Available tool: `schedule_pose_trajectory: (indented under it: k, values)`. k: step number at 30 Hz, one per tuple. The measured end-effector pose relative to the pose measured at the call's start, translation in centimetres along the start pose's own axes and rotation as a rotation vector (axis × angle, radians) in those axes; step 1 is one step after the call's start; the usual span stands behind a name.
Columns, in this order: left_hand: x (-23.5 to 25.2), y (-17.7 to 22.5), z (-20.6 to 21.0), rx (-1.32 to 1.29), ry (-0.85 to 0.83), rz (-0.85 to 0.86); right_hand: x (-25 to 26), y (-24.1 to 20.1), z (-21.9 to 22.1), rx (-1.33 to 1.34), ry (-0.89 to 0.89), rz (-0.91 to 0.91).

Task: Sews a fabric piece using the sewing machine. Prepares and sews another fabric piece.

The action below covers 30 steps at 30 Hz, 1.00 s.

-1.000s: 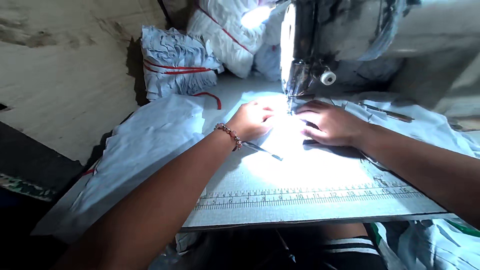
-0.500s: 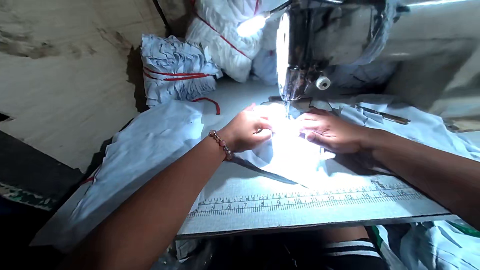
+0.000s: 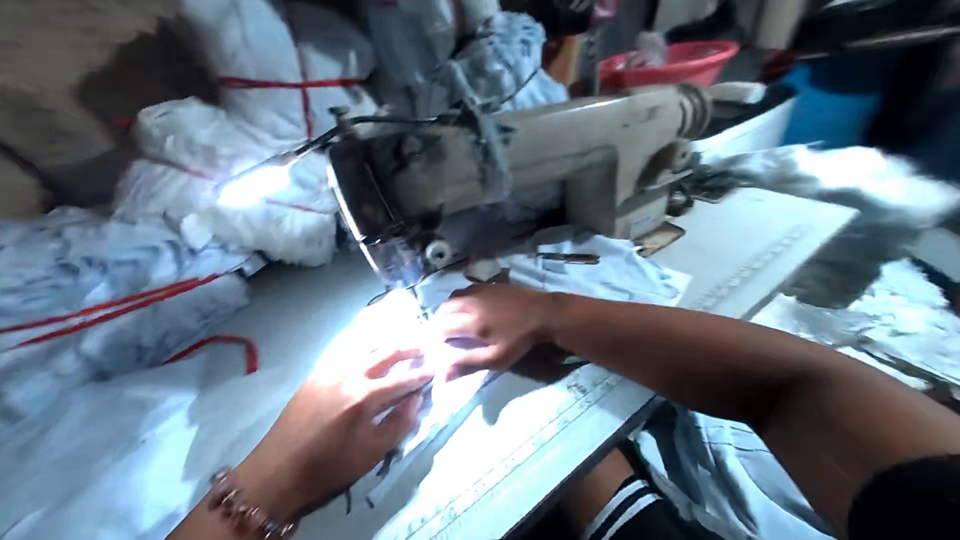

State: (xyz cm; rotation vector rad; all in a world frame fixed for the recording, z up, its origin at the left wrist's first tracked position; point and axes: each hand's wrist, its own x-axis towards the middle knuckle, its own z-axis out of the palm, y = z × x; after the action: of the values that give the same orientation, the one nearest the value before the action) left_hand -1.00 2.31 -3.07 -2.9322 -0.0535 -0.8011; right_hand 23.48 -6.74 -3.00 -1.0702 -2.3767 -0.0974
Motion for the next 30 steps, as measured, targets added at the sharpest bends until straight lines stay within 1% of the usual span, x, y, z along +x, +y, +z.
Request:
schedule_pose_trajectory:
  k: [3,6,9,12,15,19,23,25,28,30]
  values:
    - [-0.3,-0.9,0.6,-0.114,0.031,0.027,0.3,-0.3,0.4,0.106,-0.011,-0.101]
    - [-0.7,-1.9,0.7,-0.201,0.01,0.016,0.3,-0.1,0.7,0.1,-0.026,-0.108]
    - [-0.7,-2.3,0.5,-0.145,0.01,-0.016,0.4,0.0,0.7,0.052,-0.017,-0.076]
    - [-0.5,-1.8,0.3,-0.049,-0.003,-0.105,0.4,0.5,1.0,0.037,-0.017,-0.03]
    - [0.1,-0.8,-0.9,-0.021,-0.136,-0.202,0.3,0.2,0.6,0.022,-0.044,0.017]
    - [0.8,-0.1,-1.3,0.046,-0.223,-0.231,0.3,-0.1,0.4,-0.049,-0.051,0.084]
    - [1.4,0.4,-1.6,0.038,-0.337,-0.316,0.7,0.3,-0.1,-0.057,-0.147,0.146]
    - [1.5,0.4,-1.6,0.056,-0.401,-0.342,0.7,0.9,0.3,-0.071,-0.151,0.15]
    - [2.0,0.4,-1.7,0.064,-0.52,-0.399,0.6,1.3,0.5,-0.078,-0.196,0.245]
    - [2.7,0.4,-2.4,0.029,-0.629,-0.462,0.5,1.8,0.6,-0.072,-0.241,0.318]
